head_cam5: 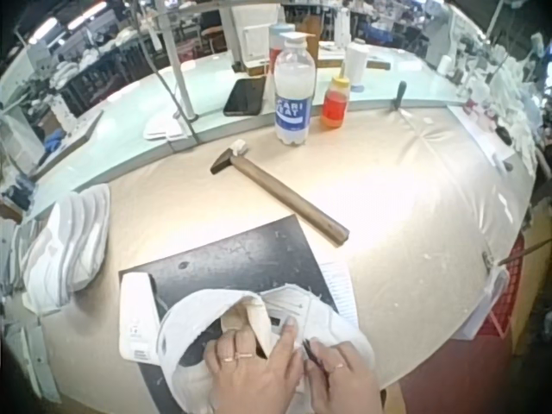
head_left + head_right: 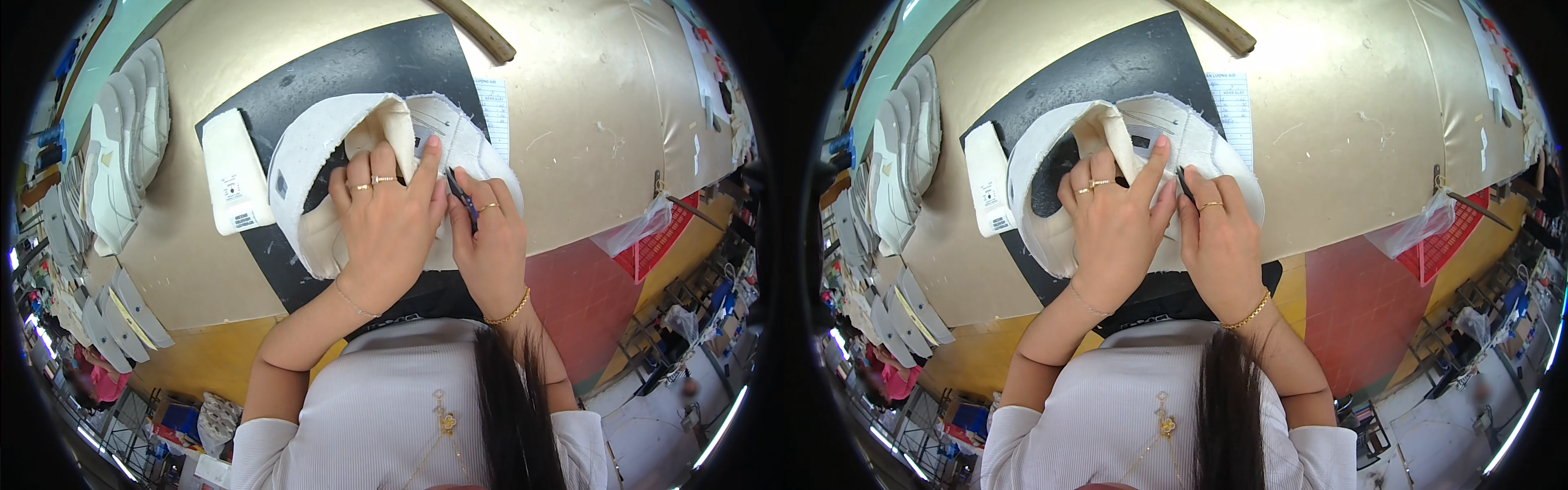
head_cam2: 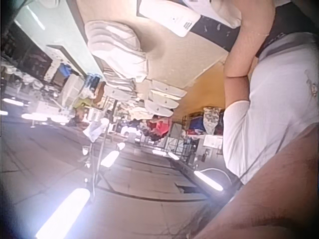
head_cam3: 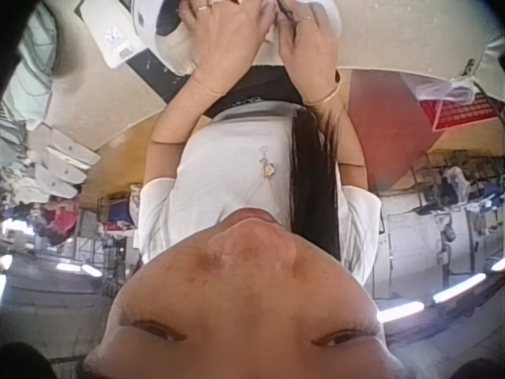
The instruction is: The person trims excess material from a white shoe upper using a small blade. They rotate the shoe to access different edges and carefully cut along seams and openings.
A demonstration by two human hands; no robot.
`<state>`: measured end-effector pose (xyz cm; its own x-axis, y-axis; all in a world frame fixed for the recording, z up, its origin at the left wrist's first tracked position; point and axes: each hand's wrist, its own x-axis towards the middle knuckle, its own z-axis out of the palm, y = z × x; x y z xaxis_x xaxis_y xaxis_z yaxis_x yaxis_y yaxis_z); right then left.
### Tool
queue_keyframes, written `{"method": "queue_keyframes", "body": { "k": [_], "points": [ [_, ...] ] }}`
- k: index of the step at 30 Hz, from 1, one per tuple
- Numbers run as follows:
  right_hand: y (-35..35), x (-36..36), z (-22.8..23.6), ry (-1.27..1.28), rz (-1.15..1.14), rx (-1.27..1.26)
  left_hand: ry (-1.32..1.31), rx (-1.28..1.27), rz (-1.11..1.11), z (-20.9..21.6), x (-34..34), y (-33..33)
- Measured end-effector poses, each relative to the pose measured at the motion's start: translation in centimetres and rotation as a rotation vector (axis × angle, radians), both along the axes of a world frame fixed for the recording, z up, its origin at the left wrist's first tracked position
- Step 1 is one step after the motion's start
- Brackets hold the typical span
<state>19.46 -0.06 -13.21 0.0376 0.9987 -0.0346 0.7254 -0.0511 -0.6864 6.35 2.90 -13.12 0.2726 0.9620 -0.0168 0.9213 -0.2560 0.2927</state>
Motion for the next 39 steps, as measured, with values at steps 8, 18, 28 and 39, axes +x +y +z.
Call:
{"method": "queue_keyframes", "body": {
  "k": [8, 18, 28, 39],
  "points": [
    [0.0, -0.7, -0.5, -0.04, -0.035, 0.038, -0.008, 0.186, 0.028, -1.9, 0.0, -0.6],
    [0.7, -0.5, -1.5, -0.062, 0.033, 0.131, 0.027, -0.014, 0.063, -0.1, 0.2, 0.1],
    [1.2, 1.6, -0.2, 0.048, 0.119, 0.111, 0.017, -0.04, 0.16, 0.0, 1.2, -0.9],
    [1.0, 0.6, -0.5, -0.046, 0.108, 0.103, 0.035, 0.006, 0.14, -0.4, 1.3, -0.9]
  ]
}}
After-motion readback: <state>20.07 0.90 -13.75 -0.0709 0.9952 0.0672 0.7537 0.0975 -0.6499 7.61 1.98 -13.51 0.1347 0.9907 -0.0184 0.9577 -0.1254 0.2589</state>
